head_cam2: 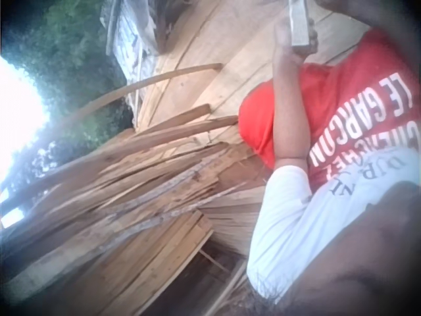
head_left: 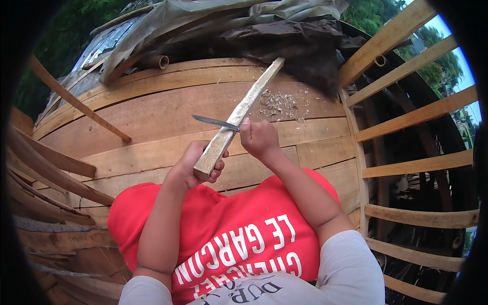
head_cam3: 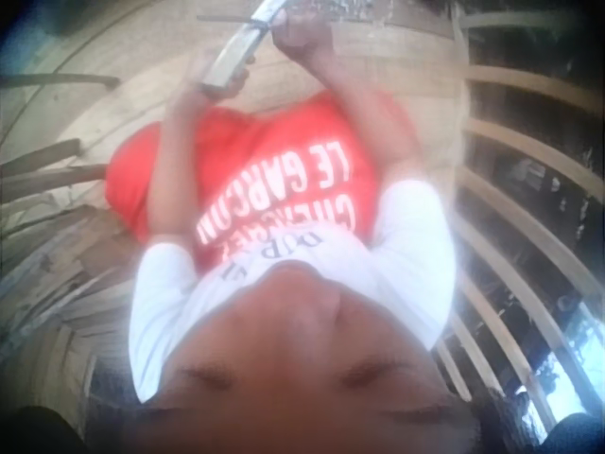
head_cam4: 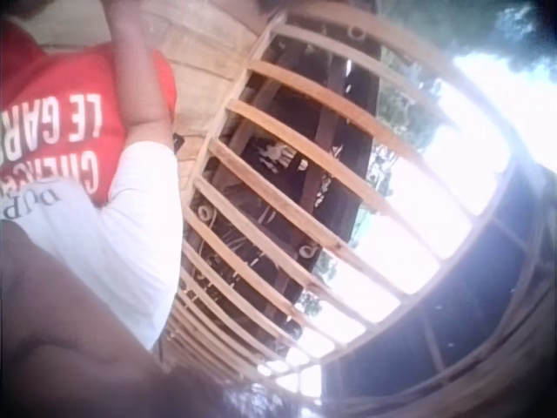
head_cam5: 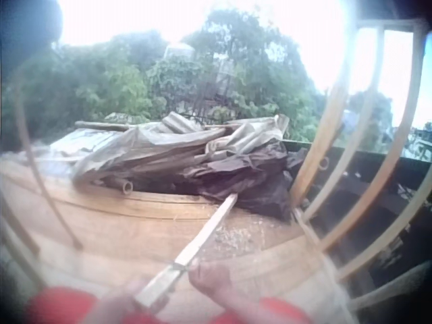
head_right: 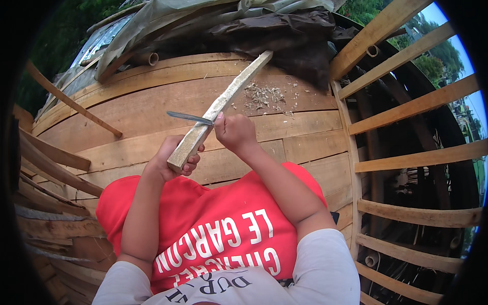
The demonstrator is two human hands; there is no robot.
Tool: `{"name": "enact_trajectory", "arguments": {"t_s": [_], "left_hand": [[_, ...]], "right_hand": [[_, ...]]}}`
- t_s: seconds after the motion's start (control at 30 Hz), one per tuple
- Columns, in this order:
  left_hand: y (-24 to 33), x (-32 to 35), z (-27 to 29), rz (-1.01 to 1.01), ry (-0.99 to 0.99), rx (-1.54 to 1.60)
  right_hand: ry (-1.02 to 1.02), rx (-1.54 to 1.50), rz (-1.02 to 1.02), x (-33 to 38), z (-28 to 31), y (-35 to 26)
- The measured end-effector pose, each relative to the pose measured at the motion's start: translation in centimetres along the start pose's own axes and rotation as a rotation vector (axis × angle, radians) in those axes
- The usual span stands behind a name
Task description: The person is carving a rectangular wooden plank using a knife. They hold the plank with their left hand and use the knife in their right hand to shave off thin layers of wood, creating wood shavings that fall onto the floor. The person periodically rotates the plank to work on different edges.
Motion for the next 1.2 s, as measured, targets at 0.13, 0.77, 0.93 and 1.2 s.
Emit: {"name": "enact_trajectory", "arguments": {"t_s": [0.13, 0.77, 0.93, 1.2], "left_hand": [[0.3, 0.1, -2.4, -0.023, 0.064, -0.043], [0.7, 0.4, 0.4, -0.025, 0.076, -0.067], [0.2, 0.3, -2.7, 0.0, 0.05, -0.014], [0.4, 0.0, 0.2, -0.014, 0.038, -0.005]], "right_hand": [[0.111, 0.18, -0.097, -1.6, 2.5, 7.7], [-0.093, -0.059, -0.138, 1.7, -0.2, -3.2], [0.035, 0.095, -0.147, -0.6, 1.3, 7.5], [-0.043, -0.065, -0.124, 1.4, -0.3, -1.5]]}}
Point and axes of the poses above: each hand's wrist, its own x-axis away from the middle knuckle, its own z-axis out of the back of the hand, y = z × x, the point moved 10 cm from there along -x, towards the middle knuckle, and after that the axes turned 9 degrees about z, right-handed, at the moved point
